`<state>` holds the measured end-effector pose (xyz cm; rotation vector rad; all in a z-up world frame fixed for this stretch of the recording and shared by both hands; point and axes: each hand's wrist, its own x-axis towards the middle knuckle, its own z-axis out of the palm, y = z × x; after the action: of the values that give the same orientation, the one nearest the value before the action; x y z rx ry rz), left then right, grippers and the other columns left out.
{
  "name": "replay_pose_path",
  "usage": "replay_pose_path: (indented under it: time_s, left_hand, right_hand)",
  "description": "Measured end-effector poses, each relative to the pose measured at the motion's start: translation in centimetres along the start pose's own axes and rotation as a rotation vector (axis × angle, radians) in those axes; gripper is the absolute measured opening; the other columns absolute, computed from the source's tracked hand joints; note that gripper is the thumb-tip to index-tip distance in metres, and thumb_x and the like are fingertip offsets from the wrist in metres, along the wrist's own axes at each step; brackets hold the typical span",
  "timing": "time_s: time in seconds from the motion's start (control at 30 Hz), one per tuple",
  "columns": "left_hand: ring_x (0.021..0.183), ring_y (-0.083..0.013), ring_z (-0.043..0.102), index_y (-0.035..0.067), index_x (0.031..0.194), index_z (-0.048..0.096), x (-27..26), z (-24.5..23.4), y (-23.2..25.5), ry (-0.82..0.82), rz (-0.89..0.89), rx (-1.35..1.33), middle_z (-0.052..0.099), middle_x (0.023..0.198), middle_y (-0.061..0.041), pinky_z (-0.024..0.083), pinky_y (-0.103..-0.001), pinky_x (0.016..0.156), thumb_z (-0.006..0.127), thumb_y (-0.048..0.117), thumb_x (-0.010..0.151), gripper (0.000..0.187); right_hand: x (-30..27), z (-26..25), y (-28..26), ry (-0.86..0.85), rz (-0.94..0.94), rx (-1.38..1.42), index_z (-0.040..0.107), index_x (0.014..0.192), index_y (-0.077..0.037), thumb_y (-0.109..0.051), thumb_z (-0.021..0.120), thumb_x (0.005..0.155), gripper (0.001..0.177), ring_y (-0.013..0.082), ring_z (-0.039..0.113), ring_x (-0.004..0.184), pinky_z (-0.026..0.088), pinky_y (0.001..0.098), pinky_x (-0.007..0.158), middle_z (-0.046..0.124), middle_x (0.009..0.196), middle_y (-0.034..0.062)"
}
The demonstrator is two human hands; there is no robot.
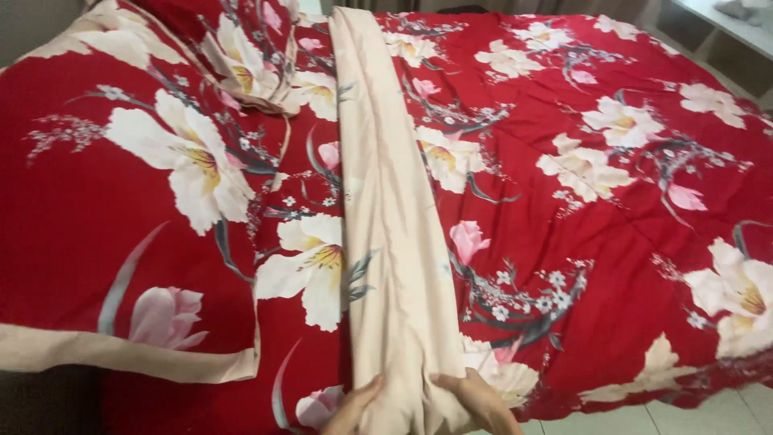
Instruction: The person smooths and folds a red floral duvet on a bed, then folds a pink patterned cloth on the bed. They also handle a white charger and cable on the bedside table, wrapping the cable around the charger before placing it down.
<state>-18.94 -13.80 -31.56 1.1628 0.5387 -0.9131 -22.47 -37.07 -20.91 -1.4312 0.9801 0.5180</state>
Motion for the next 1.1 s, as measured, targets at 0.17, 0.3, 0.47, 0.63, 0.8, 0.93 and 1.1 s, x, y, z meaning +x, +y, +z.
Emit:
replay_pose_path:
  time_s: [0.17, 0.3, 0.47, 0.63, 0.8, 0.93, 1.1]
  left_hand:
    - [0.123, -0.0251, 0.07, 0.014, 0.121, 0.079, 4.2, -4.1, -5.1, 0.371, 0.07, 0.518, 0.08, 0.12, -0.009, 0.049, -0.03, 0.108, 0.07, 0.059, 0.074, 0.066]
    - [0.114, -0.0347, 0.069, 0.019, 0.109, 0.081, 4.0, -2.5, -7.2, 0.814, 0.302, 0.677, 0.081, 0.104, -0.012, 0.051, -0.039, 0.105, 0.063, 0.069, 0.07, 0.065]
    - [0.122, -0.0439, 0.061, 0.008, 0.118, 0.071, 4.5, -0.9, -6.7, 0.867, 0.305, 0.774, 0.069, 0.125, -0.022, 0.048, -0.052, 0.104, 0.058, 0.062, 0.085, 0.065]
    - [0.121, -0.0435, 0.06, 0.008, 0.126, 0.071, 8.0, -4.4, -8.9, 0.992, 0.613, 0.718, 0.069, 0.126, -0.023, 0.043, -0.049, 0.106, 0.057, 0.043, 0.094, 0.049]
    - [0.101, -0.0432, 0.066, 0.0, 0.106, 0.062, -0.7, 1.1, -4.2, 1.022, 0.432, 0.487, 0.072, 0.106, -0.021, 0.05, -0.055, 0.089, 0.052, 0.028, 0.108, 0.03]
    - [0.107, -0.0478, 0.068, 0.0, 0.124, 0.063, -0.7, 1.7, -4.3, 1.022, 0.279, 0.638, 0.072, 0.114, -0.025, 0.051, -0.06, 0.093, 0.044, 0.038, 0.108, 0.045]
    - [0.119, -0.0485, 0.064, 0.016, 0.154, 0.031, -3.1, 3.8, -4.4, 0.893, 0.153, 0.761, 0.067, 0.133, -0.017, 0.05, -0.061, 0.1, 0.064, 0.046, 0.09, 0.078]
  right_hand:
    - [5.5, -3.6, 8.0, 0.177, -0.041, -0.269, 0.069, 0.113, -0.005, -0.028, 0.081, 0.072, 0.049, 0.0207, 0.071, 0.101, 0.055, 0.032, 0.087, 0.075, 0.106, 0.0084]
    - [8.8, -7.4, 12.0, 0.444, 0.079, -0.112, 0.082, 0.114, -0.002, -0.028, 0.078, 0.067, 0.053, 0.0318, 0.07, 0.116, 0.047, 0.0399, 0.104, 0.079, 0.12, 0.0149]
    - [11.2, -10.2, 10.1, 0.471, 0.124, 0.268, 0.051, 0.141, 0.003, -0.033, 0.069, 0.094, 0.062, 0.0378, 0.06, 0.123, 0.052, 0.049, 0.1, 0.061, 0.135, 0.0201]
    - [12.6, -11.7, 15.2, 0.579, -0.236, -0.035, 0.057, 0.071, -0.005, -0.024, 0.063, 0.1, 0.035, 0.0227, 0.051, 0.066, 0.043, 0.0384, 0.067, 0.059, 0.068, 0.0086]
    - [11.8, -13.8, 19.1, 0.525, -0.364, -0.026, 0.059, 0.061, -0.005, -0.023, 0.061, 0.079, 0.026, 0.0209, 0.056, 0.051, 0.045, 0.0366, 0.058, 0.064, 0.049, 0.0127]
    - [10.9, -14.8, 13.8, 0.358, -0.201, 0.042, 0.07, 0.082, 0.001, -0.012, 0.064, 0.097, 0.021, 0.0218, 0.059, 0.067, 0.049, 0.0349, 0.058, 0.069, 0.078, 0.013]
    - [10.1, -15.7, 10.8, 0.492, -0.237, 0.391, 0.064, 0.111, 0.006, -0.007, 0.061, 0.093, 0.022, 0.0397, 0.072, 0.084, 0.061, 0.0479, 0.065, 0.072, 0.101, 0.0215]
